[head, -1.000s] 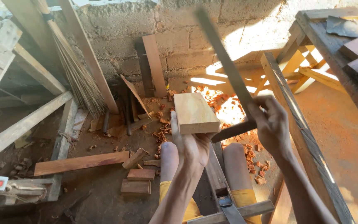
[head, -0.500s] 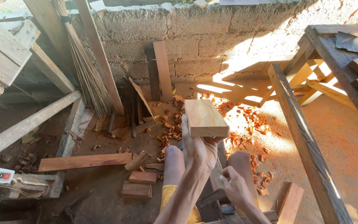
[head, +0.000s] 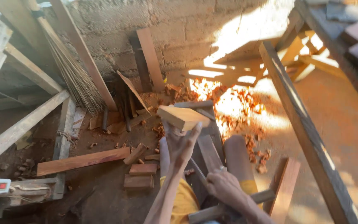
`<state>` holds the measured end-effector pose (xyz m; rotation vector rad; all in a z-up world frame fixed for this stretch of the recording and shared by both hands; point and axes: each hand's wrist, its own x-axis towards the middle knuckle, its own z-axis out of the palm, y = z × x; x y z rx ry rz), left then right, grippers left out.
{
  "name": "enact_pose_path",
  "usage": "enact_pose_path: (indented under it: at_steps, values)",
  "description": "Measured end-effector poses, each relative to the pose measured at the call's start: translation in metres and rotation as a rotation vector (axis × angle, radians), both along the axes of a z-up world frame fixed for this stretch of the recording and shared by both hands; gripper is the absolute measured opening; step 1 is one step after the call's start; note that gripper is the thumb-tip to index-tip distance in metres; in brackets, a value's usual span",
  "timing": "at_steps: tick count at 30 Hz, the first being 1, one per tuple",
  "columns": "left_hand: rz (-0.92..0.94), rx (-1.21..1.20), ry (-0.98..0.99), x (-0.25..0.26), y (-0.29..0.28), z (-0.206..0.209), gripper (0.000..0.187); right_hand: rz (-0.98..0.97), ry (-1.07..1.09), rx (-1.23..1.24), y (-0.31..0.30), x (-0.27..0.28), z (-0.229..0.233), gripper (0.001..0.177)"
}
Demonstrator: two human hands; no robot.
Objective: Shaving a wooden block using a hand plane and checking dimensions with a square.
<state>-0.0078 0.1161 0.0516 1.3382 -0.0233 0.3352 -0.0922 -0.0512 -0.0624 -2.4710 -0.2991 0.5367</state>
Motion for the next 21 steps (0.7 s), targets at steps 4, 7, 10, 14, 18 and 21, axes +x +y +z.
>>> enact_pose_path:
  at_steps: [4, 7, 10, 14, 18, 21]
  values:
    - [0.393, 0.486, -0.11, 0.024, -0.011, -0.127, 0.063, 0.079, -0.118, 0.055, -0.005, 0.001, 0.013, 0.025]
    - [0.475, 0.528, 0.03, 0.018, -0.033, -0.185, 0.069, 0.011, 0.013, 0.051, -0.009, -0.004, 0.007, 0.025]
    - [0.396, 0.198, 0.179, 0.004, -0.06, -0.177, 0.092, 0.024, -0.049, 0.048, -0.016, -0.004, -0.012, 0.03]
    - [0.491, 0.366, 0.123, -0.015, -0.067, -0.165, 0.104, 0.003, -0.062, 0.069, -0.018, -0.001, -0.01, 0.036]
    - [0.36, 0.292, 0.39, -0.017, -0.069, -0.13, 0.109, -0.043, 0.0, 0.163, -0.02, 0.001, -0.001, 0.027]
    - [0.319, 0.189, 0.394, -0.02, -0.07, -0.146, 0.106, -0.067, 0.041, 0.169, -0.019, 0.0, 0.006, 0.025]
